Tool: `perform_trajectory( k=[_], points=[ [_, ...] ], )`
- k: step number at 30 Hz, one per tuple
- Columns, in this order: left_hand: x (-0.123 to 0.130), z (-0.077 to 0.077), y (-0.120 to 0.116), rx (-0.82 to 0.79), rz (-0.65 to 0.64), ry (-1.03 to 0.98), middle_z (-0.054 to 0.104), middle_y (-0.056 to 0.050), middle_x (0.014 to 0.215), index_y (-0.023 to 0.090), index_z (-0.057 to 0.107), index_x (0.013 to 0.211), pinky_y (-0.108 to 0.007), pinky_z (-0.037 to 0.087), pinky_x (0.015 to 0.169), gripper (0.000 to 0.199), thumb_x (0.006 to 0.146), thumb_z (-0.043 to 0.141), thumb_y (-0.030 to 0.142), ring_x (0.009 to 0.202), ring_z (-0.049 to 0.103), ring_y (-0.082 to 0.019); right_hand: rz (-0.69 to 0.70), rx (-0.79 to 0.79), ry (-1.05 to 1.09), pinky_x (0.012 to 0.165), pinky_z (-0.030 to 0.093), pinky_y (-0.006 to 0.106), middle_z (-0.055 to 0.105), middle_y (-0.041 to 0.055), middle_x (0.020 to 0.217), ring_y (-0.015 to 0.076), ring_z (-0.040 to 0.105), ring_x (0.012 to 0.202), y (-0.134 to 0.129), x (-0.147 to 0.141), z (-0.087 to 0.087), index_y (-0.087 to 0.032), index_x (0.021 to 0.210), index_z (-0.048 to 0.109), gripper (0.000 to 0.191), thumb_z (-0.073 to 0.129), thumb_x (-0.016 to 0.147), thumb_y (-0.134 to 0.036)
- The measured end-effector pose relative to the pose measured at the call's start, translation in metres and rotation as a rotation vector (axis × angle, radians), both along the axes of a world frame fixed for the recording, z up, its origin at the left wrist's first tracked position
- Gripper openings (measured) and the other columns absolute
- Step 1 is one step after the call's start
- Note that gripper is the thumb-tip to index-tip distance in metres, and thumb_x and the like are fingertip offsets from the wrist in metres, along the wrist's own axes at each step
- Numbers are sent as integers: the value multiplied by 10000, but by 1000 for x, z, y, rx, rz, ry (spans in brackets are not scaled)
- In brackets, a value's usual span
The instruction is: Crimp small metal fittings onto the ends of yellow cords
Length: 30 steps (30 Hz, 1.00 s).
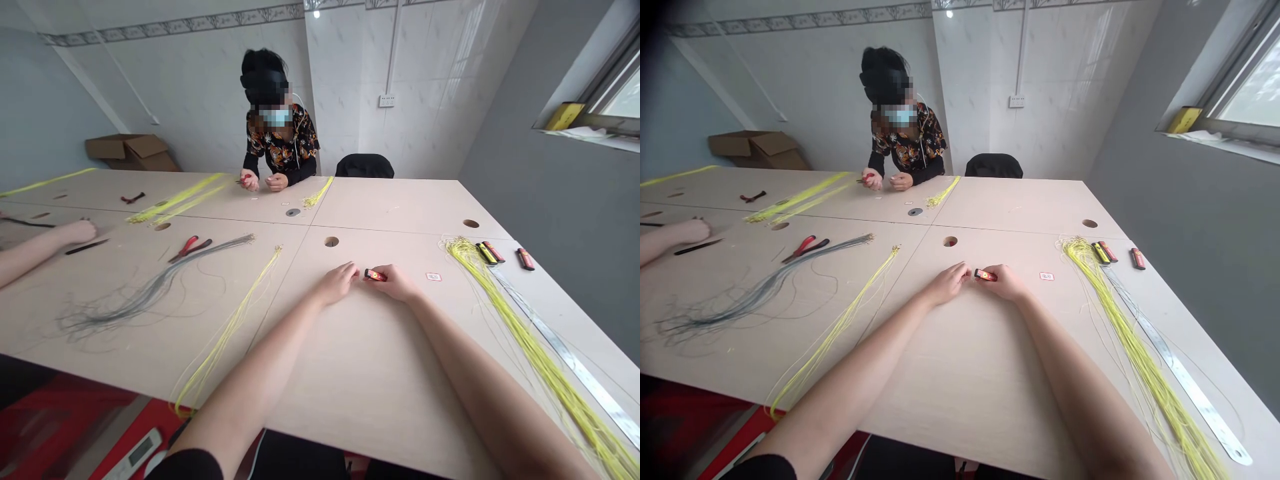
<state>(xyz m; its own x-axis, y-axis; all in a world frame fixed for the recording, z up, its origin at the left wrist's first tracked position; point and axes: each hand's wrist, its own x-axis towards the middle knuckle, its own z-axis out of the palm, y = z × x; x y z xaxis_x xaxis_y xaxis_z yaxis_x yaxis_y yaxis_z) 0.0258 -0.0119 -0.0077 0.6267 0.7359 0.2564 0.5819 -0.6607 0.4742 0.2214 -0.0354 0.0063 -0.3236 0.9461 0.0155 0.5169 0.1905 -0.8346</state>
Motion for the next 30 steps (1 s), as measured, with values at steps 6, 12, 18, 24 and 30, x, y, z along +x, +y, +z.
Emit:
perform_trajectory(
  k=[6,12,18,24,30],
  points=[
    [1,1,-1,6,1,-6,543,-24,871,194,445,828,-242,379,691,143,840,362,78,728,476,-129,-4,40,-47,548,218,244,295,-33,603,90,268,593,0,-1,-1,-170,610,434,213,487,707,-352],
    [3,-2,-1,25,13,-21,552,-21,862,198,447,832,-238,376,662,150,837,367,70,708,492,-127,9,38,-90,549,217,246,316,-36,604,91,270,592,-1,-2,1,-177,601,406,224,482,717,-352],
    [8,-1,-3,48,-24,-46,561,-28,867,196,454,846,-235,390,662,175,807,382,41,718,512,-128,83,-7,0,553,231,242,335,-36,618,91,293,599,0,0,0,-171,628,450,248,535,705,-391],
    [8,4,-5,16,-12,-67,563,-24,842,196,449,821,-238,390,653,142,819,381,71,707,514,-126,107,13,10,532,195,244,253,-41,589,80,234,574,-1,2,1,-179,578,353,211,488,691,-296],
    [8,3,-4,-9,-10,-53,572,-29,858,195,465,844,-241,392,654,130,833,384,94,711,523,-130,116,18,7,541,217,242,291,-40,597,84,269,579,-1,1,3,-175,598,401,144,462,680,-276]
  ],
)
